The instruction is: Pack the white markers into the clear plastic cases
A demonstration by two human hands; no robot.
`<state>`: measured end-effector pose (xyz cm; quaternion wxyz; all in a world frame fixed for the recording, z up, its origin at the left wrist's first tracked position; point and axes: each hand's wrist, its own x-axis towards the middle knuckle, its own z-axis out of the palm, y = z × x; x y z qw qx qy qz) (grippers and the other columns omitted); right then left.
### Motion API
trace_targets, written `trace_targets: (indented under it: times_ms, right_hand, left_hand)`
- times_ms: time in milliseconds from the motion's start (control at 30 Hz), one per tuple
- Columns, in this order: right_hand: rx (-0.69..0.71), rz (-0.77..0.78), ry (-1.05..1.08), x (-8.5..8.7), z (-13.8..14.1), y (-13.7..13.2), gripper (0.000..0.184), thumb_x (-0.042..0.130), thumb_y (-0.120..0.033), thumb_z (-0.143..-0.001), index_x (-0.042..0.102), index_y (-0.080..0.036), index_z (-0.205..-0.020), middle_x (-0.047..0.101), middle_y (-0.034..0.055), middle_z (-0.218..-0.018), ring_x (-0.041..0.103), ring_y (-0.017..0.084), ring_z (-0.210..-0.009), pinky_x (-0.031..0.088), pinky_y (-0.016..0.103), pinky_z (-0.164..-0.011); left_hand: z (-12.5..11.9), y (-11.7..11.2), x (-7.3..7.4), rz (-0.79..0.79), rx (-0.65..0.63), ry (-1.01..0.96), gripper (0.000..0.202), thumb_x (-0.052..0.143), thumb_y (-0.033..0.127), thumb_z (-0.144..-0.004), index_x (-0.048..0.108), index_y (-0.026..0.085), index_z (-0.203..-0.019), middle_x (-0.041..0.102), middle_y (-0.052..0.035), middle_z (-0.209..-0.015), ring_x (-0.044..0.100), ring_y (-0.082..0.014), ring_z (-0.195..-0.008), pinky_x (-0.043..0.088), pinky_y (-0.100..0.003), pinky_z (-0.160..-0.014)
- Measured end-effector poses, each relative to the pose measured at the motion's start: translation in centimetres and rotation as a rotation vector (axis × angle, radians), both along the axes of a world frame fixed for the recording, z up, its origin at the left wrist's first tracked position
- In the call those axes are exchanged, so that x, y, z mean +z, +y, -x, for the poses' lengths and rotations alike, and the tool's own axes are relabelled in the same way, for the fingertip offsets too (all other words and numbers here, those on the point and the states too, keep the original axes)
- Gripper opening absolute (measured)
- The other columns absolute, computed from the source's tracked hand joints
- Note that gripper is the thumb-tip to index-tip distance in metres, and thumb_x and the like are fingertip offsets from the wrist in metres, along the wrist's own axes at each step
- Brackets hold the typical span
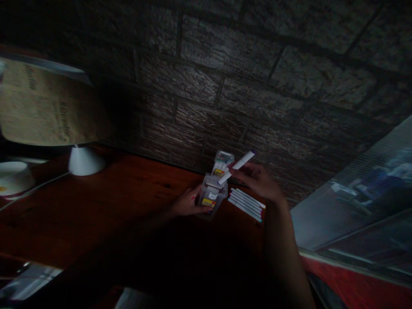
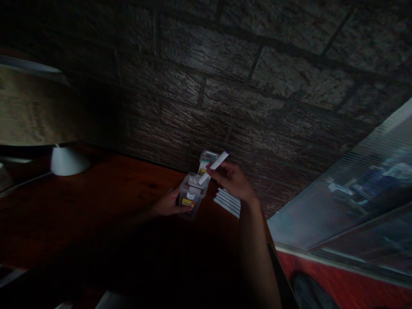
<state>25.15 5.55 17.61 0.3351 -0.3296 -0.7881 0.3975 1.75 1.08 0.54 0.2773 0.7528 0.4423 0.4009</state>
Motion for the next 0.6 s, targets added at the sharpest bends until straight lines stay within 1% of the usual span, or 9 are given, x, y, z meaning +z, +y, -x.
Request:
trace_targets:
  times_ms: [67, 133, 167, 200, 300, 367, 500, 600]
  right_hand:
    - [0.066, 0.018, -0.015, -0.8, 0.3, 0.3, 0.044, 0.078, -0.049, -0.081, 0.072, -0.018, -0.111, 0.079, 0.0069, -0.105, 0.072, 0.019, -0.096, 0.058, 0.032, -0.088]
    - [0.099, 0.019, -0.029, -1.5, 0.4, 0.5, 0.048, 0.078, -0.046, -0.082, 0.067, -0.020, -0.120, 0.078, 0.0061, -0.109, 0.073, 0.019, -0.097, 0.058, 0.031, -0.088]
    - [0.107, 0.012, -0.048, -1.7, 0.5, 0.7, 0.048, 0.078, -0.045, -0.082, 0.066, -0.021, -0.122, 0.078, 0.0056, -0.108, 0.072, 0.018, -0.096, 0.058, 0.031, -0.086]
    - [0.112, -0.002, -0.083, -1.9, 0.4, 0.8, 0.046, 0.077, -0.046, -0.083, 0.066, -0.021, -0.121, 0.078, 0.0052, -0.107, 0.072, 0.018, -0.094, 0.058, 0.030, -0.085]
    - [0.087, -0.062, -0.218, -2.2, 0.4, 1.2, 0.033, 0.069, -0.048, -0.090, 0.071, -0.021, -0.109, 0.077, 0.0041, -0.098, 0.070, 0.016, -0.084, 0.056, 0.027, -0.077]
    - [0.079, -0.085, -0.294, -2.5, 0.4, 1.5, 0.031, 0.065, -0.047, -0.092, 0.072, -0.020, -0.105, 0.075, 0.0031, -0.090, 0.067, 0.015, -0.077, 0.054, 0.026, -0.072]
    - [0.089, -0.070, -0.349, -3.1, 0.8, 1.7, 0.029, 0.068, -0.043, -0.088, 0.073, -0.018, -0.102, 0.073, 0.0032, -0.083, 0.064, 0.014, -0.070, 0.052, 0.025, -0.068]
    - [0.101, -0.020, -0.327, -3.0, 0.9, 1.6, 0.034, 0.070, -0.047, -0.085, 0.073, -0.017, -0.100, 0.073, 0.0038, -0.084, 0.064, 0.014, -0.071, 0.052, 0.026, -0.069]
  left_hand:
    - [0.0, 0.0, 0.0, -0.001, -0.003, -0.003, 0.074, 0.079, 0.059, -0.079, 0.054, 0.022, -0.139, 0.074, -0.0081, -0.126, 0.072, -0.0290, -0.116, 0.056, -0.041, -0.102]
    - [0.0, 0.1, -0.1, -0.015, -0.020, -0.019, 0.073, 0.079, 0.058, -0.080, 0.053, 0.023, -0.139, 0.074, -0.0081, -0.126, 0.072, -0.0279, -0.115, 0.057, -0.039, -0.100]
    - [0.0, 0.1, -0.1, -0.022, -0.026, -0.024, 0.073, 0.079, 0.058, -0.080, 0.053, 0.023, -0.138, 0.074, -0.0081, -0.126, 0.072, -0.0276, -0.115, 0.057, -0.039, -0.099]
    - [0.0, 0.1, -0.1, -0.026, -0.028, -0.025, 0.072, 0.079, 0.057, -0.080, 0.053, 0.023, -0.138, 0.073, -0.0082, -0.126, 0.072, -0.0275, -0.114, 0.057, -0.039, -0.099]
    - [0.0, 0.1, -0.1, -0.020, -0.014, -0.020, 0.071, 0.079, 0.058, -0.080, 0.053, 0.022, -0.136, 0.073, -0.0087, -0.126, 0.072, -0.0280, -0.114, 0.056, -0.040, -0.100]
    - [0.0, 0.1, 0.0, -0.016, 0.010, -0.019, 0.071, 0.079, 0.058, -0.079, 0.053, 0.023, -0.135, 0.073, -0.0088, -0.127, 0.072, -0.0282, -0.115, 0.057, -0.040, -0.100]
    - [-0.1, 0.1, 0.0, -0.046, 0.048, -0.012, 0.069, 0.079, 0.058, -0.079, 0.054, 0.024, -0.134, 0.073, -0.0082, -0.128, 0.072, -0.0280, -0.115, 0.057, -0.039, -0.100]
    - [-0.1, 0.2, -0.1, -0.064, 0.040, -0.007, 0.068, 0.079, 0.057, -0.079, 0.055, 0.023, -0.132, 0.074, -0.0094, -0.126, 0.073, -0.0279, -0.114, 0.058, -0.039, -0.098]
